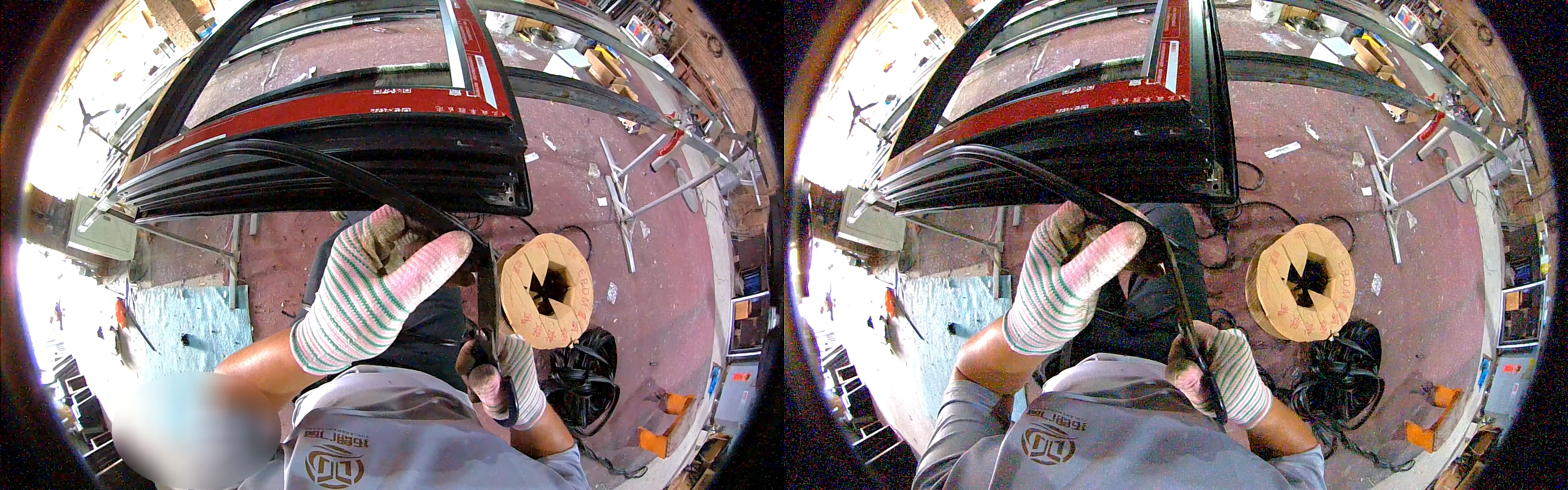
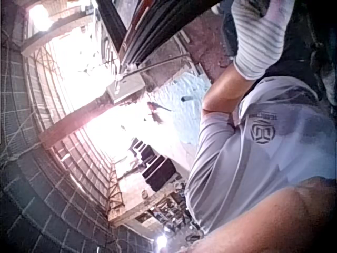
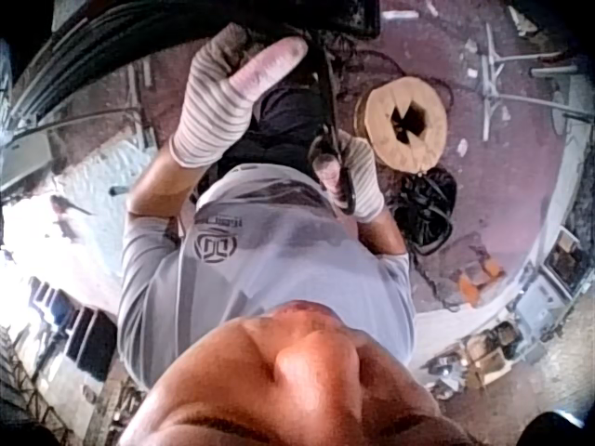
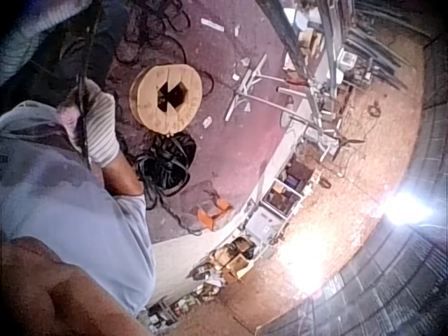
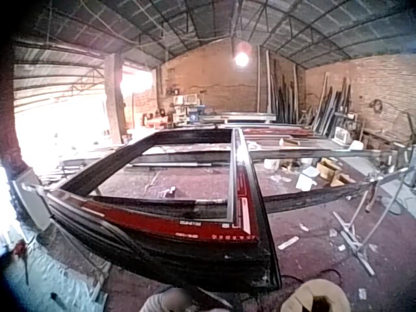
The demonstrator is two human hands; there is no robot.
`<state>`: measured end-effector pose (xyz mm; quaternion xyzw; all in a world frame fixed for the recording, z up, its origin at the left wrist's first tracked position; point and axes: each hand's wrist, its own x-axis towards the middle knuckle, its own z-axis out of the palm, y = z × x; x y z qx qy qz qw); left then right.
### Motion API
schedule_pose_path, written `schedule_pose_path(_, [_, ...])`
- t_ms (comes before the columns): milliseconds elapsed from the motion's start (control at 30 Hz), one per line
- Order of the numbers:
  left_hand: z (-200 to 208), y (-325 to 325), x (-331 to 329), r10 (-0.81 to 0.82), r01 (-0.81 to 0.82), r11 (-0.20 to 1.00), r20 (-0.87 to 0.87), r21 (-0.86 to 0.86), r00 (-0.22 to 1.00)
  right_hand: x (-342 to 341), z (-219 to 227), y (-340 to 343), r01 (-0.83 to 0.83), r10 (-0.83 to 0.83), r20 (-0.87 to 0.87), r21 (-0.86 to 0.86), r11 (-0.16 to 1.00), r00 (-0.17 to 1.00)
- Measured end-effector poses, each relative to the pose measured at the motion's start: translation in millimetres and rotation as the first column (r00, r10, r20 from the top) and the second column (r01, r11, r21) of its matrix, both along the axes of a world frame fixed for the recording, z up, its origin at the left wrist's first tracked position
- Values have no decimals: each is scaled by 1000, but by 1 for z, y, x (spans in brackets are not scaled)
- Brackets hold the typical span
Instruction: The person sits on the floor and installs a black rubber seal onto a red-framed window. They press the seal into the frame groove, cut the seal with shears, and continue fitting it along the frame edges.
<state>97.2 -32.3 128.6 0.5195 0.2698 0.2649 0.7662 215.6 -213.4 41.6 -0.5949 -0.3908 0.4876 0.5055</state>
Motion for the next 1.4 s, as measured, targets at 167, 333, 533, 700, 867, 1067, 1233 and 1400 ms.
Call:
schedule_pose_path(167, [0, 0, 2, 14, -15, 999, 22, 41, 1000, -2, 8, 6, 68, -72, -87, -39, 997, 994])
schedule_pose_path(333, [0, 1, -3, -19, 19, 1000, -3, 23, 1000, 1, 14, 5, -11, 12, 20, -71, 997, 1000])
schedule_pose_path(533, [-4, 5, -7, -61, 62, 997, -20, 40, 998, -1, 6, 5, 4, -3, 50, -9, 1000, 999])
schedule_pose_path(700, [-3, 0, -4, -12, 12, 997, -8, 73, 1000, -2, 6, 7, -33, 24, 241, 32, 999, 970])
schedule_pose_path(867, [-6, 2, -8, -26, 30, 996, -49, 89, 998, -5, 1, 5, 20, -21, 85, 11, 1000, 996])
schedule_pose_path(1067, [-8, 1, -7, -20, 23, 996, -34, 84, 999, -4, -13, 3, -36, 14, 262, 79, 996, 965])
schedule_pose_path(1233, [-11, 4, -8, -36, 39, 996, -44, 81, 998, -8, -8, 5, -23, 20, -82, -40, 999, 996])
schedule_pose_path(1400, [-10, 1, -7, -47, 46, 999, 38, 22, 998, -8, -26, 5, 130, -96, -325, 84, 988, 941])
